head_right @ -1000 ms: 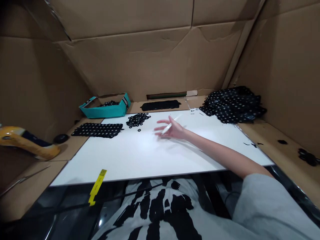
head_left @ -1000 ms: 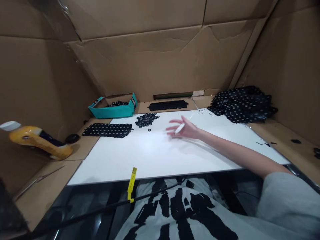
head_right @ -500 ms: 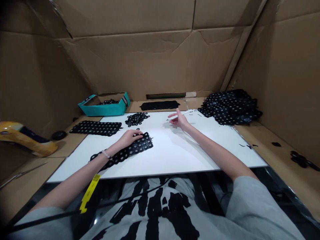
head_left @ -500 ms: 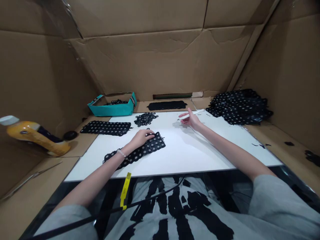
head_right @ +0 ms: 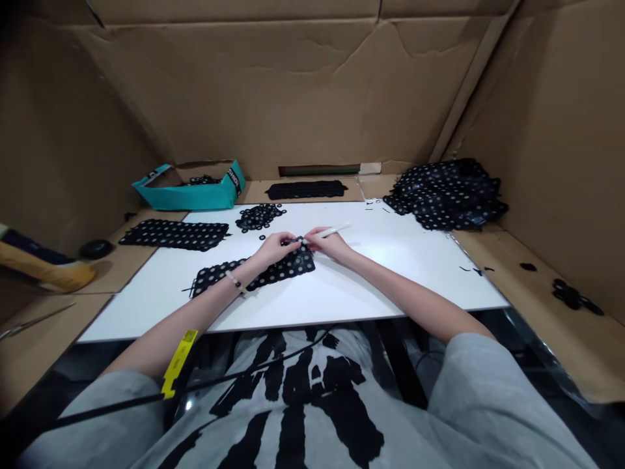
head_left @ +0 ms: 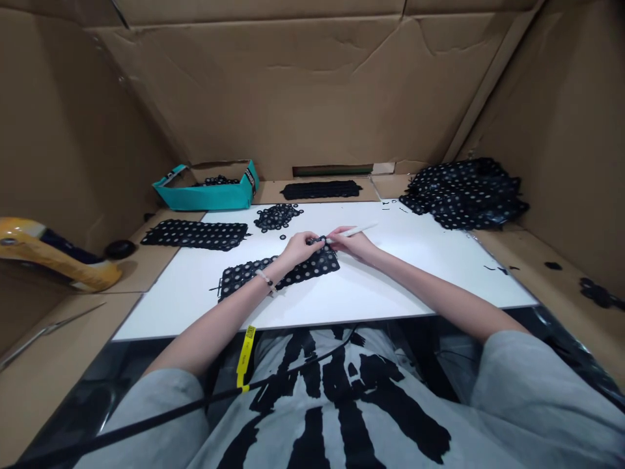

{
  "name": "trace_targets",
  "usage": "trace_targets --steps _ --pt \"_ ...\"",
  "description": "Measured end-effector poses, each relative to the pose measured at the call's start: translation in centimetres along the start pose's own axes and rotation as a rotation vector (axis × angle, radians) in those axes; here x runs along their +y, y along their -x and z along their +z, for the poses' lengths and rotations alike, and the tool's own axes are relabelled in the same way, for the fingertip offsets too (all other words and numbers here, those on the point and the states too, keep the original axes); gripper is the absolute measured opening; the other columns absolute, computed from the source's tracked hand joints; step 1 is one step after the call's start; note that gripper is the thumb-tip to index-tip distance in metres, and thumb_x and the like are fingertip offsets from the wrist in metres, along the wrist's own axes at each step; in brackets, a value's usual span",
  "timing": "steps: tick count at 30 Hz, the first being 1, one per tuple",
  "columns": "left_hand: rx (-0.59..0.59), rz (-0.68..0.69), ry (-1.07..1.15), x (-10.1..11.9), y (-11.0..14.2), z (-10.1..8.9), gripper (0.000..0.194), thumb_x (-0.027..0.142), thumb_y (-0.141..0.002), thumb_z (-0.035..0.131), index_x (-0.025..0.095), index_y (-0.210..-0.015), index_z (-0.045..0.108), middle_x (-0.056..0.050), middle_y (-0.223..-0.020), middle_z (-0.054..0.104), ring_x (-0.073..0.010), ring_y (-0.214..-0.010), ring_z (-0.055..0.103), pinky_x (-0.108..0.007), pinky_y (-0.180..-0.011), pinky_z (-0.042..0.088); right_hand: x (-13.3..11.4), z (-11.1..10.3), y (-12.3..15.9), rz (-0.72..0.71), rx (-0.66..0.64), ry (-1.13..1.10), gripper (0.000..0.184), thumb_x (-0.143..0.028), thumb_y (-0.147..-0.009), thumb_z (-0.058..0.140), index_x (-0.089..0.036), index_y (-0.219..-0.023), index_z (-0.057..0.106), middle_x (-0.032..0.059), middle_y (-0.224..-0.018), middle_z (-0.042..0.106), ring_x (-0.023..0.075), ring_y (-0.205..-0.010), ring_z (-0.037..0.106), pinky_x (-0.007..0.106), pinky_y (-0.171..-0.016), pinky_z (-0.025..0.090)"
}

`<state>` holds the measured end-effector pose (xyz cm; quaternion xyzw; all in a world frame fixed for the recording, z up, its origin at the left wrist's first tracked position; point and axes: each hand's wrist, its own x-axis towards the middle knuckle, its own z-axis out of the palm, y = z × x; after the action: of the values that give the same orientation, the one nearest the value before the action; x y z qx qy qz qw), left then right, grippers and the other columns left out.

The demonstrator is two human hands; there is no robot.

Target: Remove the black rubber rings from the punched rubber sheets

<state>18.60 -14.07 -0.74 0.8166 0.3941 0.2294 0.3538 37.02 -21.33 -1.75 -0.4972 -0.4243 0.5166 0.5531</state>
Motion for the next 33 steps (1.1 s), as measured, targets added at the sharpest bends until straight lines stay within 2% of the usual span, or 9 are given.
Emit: trace_targets --steps 5,9,17,33 --pt "0.005 0.080 0.100 -0.1 0.5 0.2 0.024 0.040 -0.082 0.064 0.018 -0.090 0.069 -0.007 -0.100 0.075 -0.0247 -0.096 0.066 -0.037 -0.095 0.049 -0.8 -0.2 0.0 0.011 -0.032 -0.048 0.023 -0.031 -0.070 0.082 -0.018 -0.072 0.064 0.0022 -0.070 0.072 0.0141 -0.067 0.069 0.025 -0.066 0.058" --pt "-0.049 0.102 0.190 0.3 0.7 0.2 0.030 0.047 -0.083 0.064 0.019 -0.092 0.068 -0.007 -0.101 0.075 -0.0247 -0.097 0.065 -0.037 -0.095 0.048 -1.6 -0.4 0.1 0.023 -0.026 -0.044 0.019 -0.028 -0.076 0.078 -0.018 -0.072 0.061 0.0018 -0.070 0.073 0.0144 -0.065 0.071 0.026 -0.067 0.061" --pt "-0.019 0.054 0.313 0.6 0.7 0.3 0.035 0.049 -0.078 0.071 0.017 -0.091 0.069 -0.008 -0.101 0.074 -0.0247 -0.099 0.063 -0.037 -0.093 0.046 -2.4 -0.6 0.1 0.012 -0.005 0.008 0.018 -0.028 -0.082 0.074 -0.018 -0.075 0.061 0.0047 -0.074 0.076 0.0155 -0.068 0.074 0.027 -0.069 0.062" --pt "-0.045 0.014 0.360 1.2 1.0 0.2 0.036 0.050 -0.076 0.072 0.016 -0.089 0.072 -0.006 -0.097 0.076 -0.0243 -0.093 0.063 -0.036 -0.091 0.046 -2.6 -0.5 0.5 -0.031 -0.019 0.023 0.020 -0.029 -0.079 0.078 -0.018 -0.072 0.063 0.0043 -0.076 0.075 0.0161 -0.072 0.074 0.030 -0.077 0.063"
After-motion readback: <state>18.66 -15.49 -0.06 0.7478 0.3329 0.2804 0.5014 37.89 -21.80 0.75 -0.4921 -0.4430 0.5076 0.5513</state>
